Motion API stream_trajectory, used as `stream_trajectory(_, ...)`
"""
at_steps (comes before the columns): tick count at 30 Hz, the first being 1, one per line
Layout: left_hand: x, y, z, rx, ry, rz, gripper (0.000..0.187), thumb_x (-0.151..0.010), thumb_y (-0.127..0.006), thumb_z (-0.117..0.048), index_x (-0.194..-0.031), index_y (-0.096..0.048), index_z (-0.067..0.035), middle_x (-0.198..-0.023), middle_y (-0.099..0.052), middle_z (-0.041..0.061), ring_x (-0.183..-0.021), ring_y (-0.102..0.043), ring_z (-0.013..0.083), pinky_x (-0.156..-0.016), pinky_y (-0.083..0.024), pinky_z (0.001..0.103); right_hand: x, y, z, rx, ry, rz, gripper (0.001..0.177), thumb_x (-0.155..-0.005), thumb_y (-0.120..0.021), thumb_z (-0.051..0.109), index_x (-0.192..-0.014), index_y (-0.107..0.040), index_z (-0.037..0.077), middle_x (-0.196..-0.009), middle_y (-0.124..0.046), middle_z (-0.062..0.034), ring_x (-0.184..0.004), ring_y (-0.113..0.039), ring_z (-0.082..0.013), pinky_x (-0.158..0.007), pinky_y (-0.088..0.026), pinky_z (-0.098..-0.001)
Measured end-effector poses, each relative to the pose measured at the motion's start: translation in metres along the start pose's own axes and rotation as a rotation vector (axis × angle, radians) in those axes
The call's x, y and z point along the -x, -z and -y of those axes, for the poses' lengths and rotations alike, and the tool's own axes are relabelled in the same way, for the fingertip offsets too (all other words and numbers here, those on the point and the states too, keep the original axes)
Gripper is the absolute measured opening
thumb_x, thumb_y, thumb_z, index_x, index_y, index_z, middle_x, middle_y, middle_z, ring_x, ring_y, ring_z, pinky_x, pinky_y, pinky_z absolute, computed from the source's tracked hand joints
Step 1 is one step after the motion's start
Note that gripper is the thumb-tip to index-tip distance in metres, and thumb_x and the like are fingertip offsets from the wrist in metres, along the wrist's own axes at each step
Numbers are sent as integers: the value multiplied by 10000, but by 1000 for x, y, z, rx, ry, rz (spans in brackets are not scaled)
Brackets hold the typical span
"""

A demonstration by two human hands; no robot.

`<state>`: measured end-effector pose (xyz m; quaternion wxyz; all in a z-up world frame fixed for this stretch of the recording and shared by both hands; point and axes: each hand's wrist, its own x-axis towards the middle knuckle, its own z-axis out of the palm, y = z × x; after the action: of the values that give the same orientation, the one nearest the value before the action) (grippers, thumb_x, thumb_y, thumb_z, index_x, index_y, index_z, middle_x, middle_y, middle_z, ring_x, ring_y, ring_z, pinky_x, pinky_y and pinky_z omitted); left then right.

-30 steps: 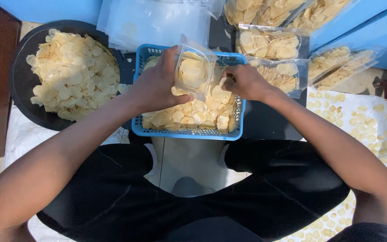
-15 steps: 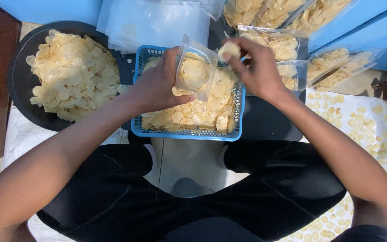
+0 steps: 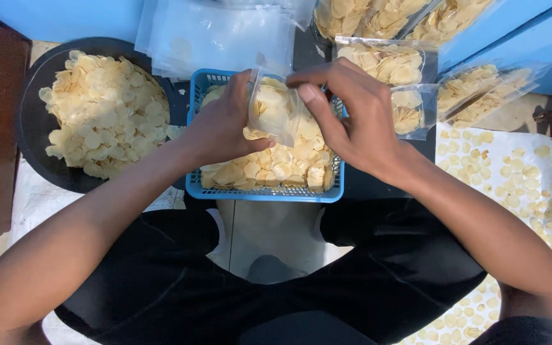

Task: Manually filling plastic bags with chips from a basket

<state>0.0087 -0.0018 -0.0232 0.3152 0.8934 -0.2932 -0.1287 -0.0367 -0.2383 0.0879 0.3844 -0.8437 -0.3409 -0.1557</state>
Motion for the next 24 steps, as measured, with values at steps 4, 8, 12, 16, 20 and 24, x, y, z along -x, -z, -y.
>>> stream_trajectory(4,2,0,0,-9,1,-15,1108,-833,-927,-455,-1532,-163,-62,-1469,-358,194,-1017,-629,471,-611,-512,558,6,-4,-14,126,163,82,487,-1083,-501,411,-1072,-746,-10,-787,-688,-111,-663,-633,-210,-617,-512,-318)
stream_trajectory(8,0,0,-8,24,1,-34,1083,-827,-944,-419,-1532,-196,-76,-1424,-426,202,-945,-674,489,-608,-527,581,14,-13,-9,493,189,411,519,-1041,-572,523,-1187,-753,58,-1091,-749,-101,-500,-650,-184,-359,-414,-298)
stream_trajectory(12,2,9,-28,100,8,-71,1041,-811,-968,-233,-1517,-243,11,-1310,-553,380,-1010,-673,659,-851,-576,729,16,-24,-14,399,28,458,245,-1024,-544,264,-997,-696,74,-1029,-739,-88,-561,-662,-427,-504,-532,-539)
stream_trajectory(16,2,11,-31,126,36,-73,1034,-799,-950,-219,-1522,-243,1,-1324,-553,380,-1015,-665,659,-843,-565,752,5,-20,1,356,-38,477,244,-1010,-515,245,-1085,-654,60,-980,-747,-169,-590,-667,-486,-537,-534,-599)
stream_trajectory(20,2,12,-33,142,10,-83,1034,-794,-980,-208,-1517,-278,26,-1270,-575,361,-988,-696,633,-826,-600,681,8,-23,-4,372,-86,540,271,-988,-535,286,-1124,-626,71,-948,-747,-175,-579,-666,-504,-523,-535,-584)
stream_trajectory(24,3,8,-32,123,25,-83,1054,-786,-987,-197,-1527,-269,17,-1293,-557,379,-952,-704,630,-806,-598,685,12,-22,-7,387,-118,562,269,-959,-555,252,-1171,-584,89,-888,-733,-175,-518,-643,-485,-478,-522,-530)
